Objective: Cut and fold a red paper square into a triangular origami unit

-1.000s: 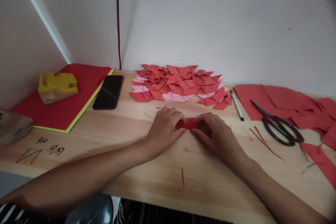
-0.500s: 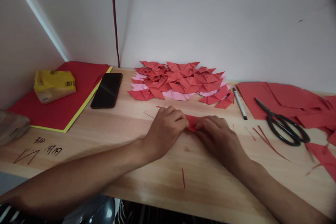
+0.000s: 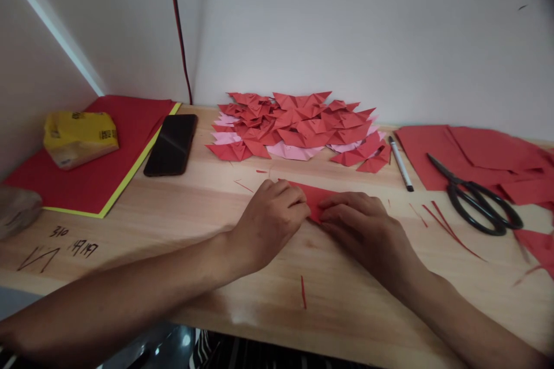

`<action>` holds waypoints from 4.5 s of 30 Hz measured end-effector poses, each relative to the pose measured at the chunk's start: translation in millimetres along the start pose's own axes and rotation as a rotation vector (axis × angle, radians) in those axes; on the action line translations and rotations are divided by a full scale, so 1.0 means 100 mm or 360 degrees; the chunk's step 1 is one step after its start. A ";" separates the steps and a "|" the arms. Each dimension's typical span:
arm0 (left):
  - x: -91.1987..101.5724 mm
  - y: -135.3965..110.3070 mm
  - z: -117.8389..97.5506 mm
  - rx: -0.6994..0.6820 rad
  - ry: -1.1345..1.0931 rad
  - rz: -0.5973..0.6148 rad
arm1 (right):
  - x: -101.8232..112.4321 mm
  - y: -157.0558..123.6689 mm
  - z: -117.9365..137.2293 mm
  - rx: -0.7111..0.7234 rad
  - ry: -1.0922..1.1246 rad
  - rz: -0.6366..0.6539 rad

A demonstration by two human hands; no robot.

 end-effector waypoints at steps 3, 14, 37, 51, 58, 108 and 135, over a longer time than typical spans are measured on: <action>-0.01 -0.01 0.02 0.0010 -0.0123 0.0006 | 0.00 0.00 0.00 -0.0032 0.0032 0.0003; -0.07 0.03 0.07 0.0134 -0.0503 0.0043 | -0.01 0.05 0.00 -0.0245 0.0052 0.0118; -0.12 0.03 -0.07 0.0220 -0.0420 0.0140 | 0.06 -0.01 0.01 -0.0220 0.0053 0.0205; -0.11 0.02 -0.06 0.0169 -0.0468 0.0131 | -0.01 0.02 -0.01 -0.0313 -0.0041 0.0223; -0.10 0.02 -0.07 0.0165 -0.0438 0.0130 | -0.02 0.04 0.02 -0.0316 -0.0084 0.0245; -0.06 -0.11 -0.27 -0.0180 0.0360 0.0167 | 0.03 -0.17 0.20 -0.0113 -0.0478 0.0455; -0.05 -0.13 -0.27 -0.0291 0.0437 0.0305 | -0.11 -0.26 0.51 -0.0101 -0.1048 0.0253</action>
Point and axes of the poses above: each hand's wrist, its own y-axis towards the middle knuckle, its own x-axis out of the back of the hand, z = x × y, the point moved 5 cm from there along y, towards the middle knuckle, and after that the axes turned 14 degrees about z, right-handed, at the moved point
